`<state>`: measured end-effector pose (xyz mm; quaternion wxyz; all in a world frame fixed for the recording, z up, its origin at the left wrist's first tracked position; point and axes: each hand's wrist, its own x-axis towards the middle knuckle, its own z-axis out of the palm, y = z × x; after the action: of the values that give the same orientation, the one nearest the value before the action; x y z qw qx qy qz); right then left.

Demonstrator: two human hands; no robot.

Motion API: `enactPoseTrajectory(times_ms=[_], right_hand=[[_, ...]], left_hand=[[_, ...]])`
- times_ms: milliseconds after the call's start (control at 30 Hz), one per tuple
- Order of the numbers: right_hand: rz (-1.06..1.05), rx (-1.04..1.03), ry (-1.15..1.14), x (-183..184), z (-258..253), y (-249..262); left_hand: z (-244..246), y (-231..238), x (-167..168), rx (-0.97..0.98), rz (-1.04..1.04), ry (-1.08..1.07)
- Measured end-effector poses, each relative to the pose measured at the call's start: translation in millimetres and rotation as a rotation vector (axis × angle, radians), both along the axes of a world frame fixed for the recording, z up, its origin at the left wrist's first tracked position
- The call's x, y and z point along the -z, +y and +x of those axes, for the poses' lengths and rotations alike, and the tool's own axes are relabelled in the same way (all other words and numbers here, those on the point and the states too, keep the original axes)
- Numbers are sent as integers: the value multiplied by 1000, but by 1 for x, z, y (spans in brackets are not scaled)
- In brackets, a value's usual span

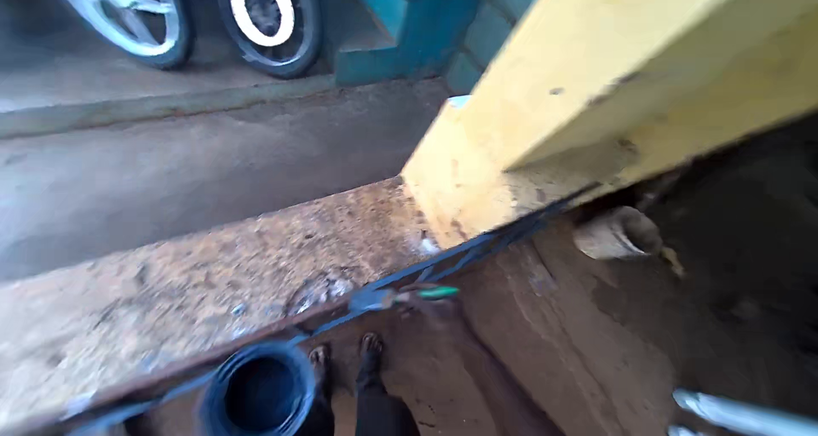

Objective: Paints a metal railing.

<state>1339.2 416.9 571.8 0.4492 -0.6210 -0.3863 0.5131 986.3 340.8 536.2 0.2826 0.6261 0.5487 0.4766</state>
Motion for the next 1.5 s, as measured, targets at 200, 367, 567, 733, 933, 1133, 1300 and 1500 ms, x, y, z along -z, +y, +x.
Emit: enactPoseTrajectory(times_ms=[200, 367, 567, 733, 933, 1133, 1300, 1500], right_hand=[[481, -477, -217, -157, -19, 2], [695, -874, -543, -199, -88, -1], [675, -1075, -752, -195, -126, -12], [734, -1083, -857, -190, -138, -24], [692, -1085, -881, -193, -143, -40], [653, -955, -794, -196, -127, -62], [535, -604, -477, -198, -81, -90], [222, -11, 243, -136, -20, -167]], left_hand=[[15, 12, -16, -3, 76, 111], [21, 6, -40, 48, 105, 122], [20, -7, -60, 43, 145, 95], [16, -16, -66, 31, 185, 96], [13, -26, -71, 53, 211, 82], [15, -38, -82, 94, 205, 105], [27, -52, -82, 100, 219, 115], [51, -71, -77, 119, 174, 86]])
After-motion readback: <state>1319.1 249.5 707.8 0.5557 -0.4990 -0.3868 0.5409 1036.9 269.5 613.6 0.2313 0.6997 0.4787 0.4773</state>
